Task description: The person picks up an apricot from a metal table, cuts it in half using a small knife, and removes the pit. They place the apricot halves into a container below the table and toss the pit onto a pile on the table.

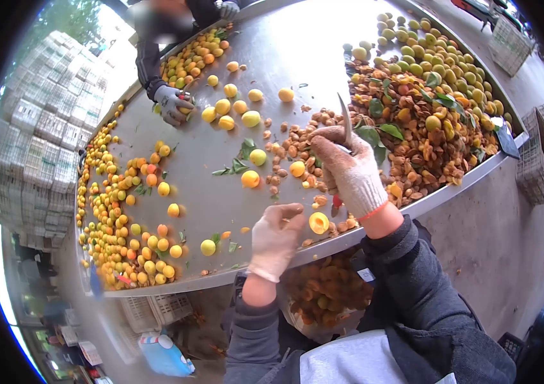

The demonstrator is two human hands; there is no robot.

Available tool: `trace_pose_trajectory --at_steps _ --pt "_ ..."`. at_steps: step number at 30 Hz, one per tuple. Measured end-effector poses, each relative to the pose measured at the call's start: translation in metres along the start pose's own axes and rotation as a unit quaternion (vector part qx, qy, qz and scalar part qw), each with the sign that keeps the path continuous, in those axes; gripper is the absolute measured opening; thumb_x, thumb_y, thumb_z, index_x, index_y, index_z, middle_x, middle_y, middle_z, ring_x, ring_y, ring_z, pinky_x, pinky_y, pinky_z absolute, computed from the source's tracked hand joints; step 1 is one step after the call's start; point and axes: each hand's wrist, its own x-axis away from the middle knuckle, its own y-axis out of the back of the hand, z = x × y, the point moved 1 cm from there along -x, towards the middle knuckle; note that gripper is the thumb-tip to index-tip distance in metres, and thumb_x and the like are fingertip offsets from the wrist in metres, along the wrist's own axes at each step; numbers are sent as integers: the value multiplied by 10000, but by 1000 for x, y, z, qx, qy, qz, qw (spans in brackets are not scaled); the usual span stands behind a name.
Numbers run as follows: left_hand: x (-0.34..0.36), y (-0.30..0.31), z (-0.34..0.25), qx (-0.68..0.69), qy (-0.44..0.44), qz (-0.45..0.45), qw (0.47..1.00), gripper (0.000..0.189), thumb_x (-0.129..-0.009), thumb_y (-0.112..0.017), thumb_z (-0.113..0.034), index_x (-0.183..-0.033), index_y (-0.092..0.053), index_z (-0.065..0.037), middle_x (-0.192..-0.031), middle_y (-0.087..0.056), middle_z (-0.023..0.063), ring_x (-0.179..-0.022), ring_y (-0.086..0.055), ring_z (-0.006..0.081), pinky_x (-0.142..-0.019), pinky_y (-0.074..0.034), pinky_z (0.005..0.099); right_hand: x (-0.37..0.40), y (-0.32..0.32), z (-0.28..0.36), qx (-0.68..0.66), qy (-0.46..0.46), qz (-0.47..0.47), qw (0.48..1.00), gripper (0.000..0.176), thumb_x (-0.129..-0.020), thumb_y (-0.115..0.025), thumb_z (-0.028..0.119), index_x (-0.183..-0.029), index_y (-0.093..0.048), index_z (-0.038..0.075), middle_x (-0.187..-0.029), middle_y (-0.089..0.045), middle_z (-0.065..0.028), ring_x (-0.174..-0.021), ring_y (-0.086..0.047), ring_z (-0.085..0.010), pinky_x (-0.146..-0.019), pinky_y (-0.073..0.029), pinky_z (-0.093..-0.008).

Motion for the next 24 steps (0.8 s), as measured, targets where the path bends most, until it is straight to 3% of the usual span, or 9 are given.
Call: trace_pose_trajectory --at_steps 2,3,8,14,17,19,20,23,24 --pt "-10 -23 9 -120 -23 2 992 372 -800 -679 -267 -1103 -648 -53 -1000 -658 140 -932 -654 263 -829 -512 361 2 -1 0 -36 1 18 999 184 -894 -658 150 -1031 -629 29 -638 -532 40 -450 -424 -30 -392 -308 -198" --pt "-14 -33 13 -235 -45 -5 971 387 -779 -695 -301 -1091 -659 -75 -999 -659 143 -958 -643 282 -857 -498 378 2 2 -1 -4 23 20 1000 174 -868 -667 141 -977 -659 6 -920 -655 -42 -861 -576 -94 -783 -467 -253" --pt "-26 -51 3 -296 -24 100 950 361 -760 -706 -319 -1041 -674 -95 -973 -671 148 -994 -631 314 -878 -493 368 1 8 9 11 25 17 999 188 -869 -655 136 -987 -654 -10 -911 -657 -45 -866 -587 -100 -787 -476 -259" --pt "32 7 -24 115 -30 10 993 310 -755 -710 -110 -1056 -657 -56 -1018 -682 117 -904 -671 234 -828 -519 328 2 17 23 -50 39 21 998 164 -876 -638 116 -976 -654 -13 -862 -641 -31 -811 -578 -79 -733 -475 -234" --pt "59 25 -31 189 -7 142 972 301 -782 -683 -39 -1080 -640 -17 -1010 -676 79 -934 -640 155 -823 -516 297 5 17 27 -41 27 27 998 151 -874 -635 109 -972 -658 -3 -847 -638 -23 -802 -576 -75 -730 -472 -233" --pt "53 35 -34 -62 -220 85 970 278 -818 -673 -52 -1087 -630 3 -996 -667 61 -899 -619 106 -785 -513 255 7 13 27 -29 51 32 998 151 -871 -639 112 -973 -660 2 -848 -646 -23 -800 -577 -73 -725 -470 -233" --pt "44 37 -30 179 -25 17 983 258 -846 -669 -103 -1081 -632 -3 -959 -660 54 -862 -612 102 -762 -508 252 8 12 29 -30 49 33 998 151 -871 -639 112 -973 -660 2 -848 -646 -23 -800 -577 -73 -725 -470 -233" --pt "-35 61 9 69 121 -157 978 251 -880 -641 -167 -1075 -654 -10 -891 -663 57 -811 -611 116 -719 -505 253 8 6 29 -14 -21 45 999 160 -869 -647 117 -976 -660 -1 -855 -657 -28 -806 -583 -75 -730 -470 -236" --pt "-56 63 17 50 137 -183 972 261 -883 -638 -187 -1075 -665 -12 -872 -663 58 -781 -609 114 -691 -503 248 6 3 23 -8 7 36 999 164 -877 -652 128 -987 -659 6 -787 -632 -9 -658 -540 -52 -581 -425 -210"
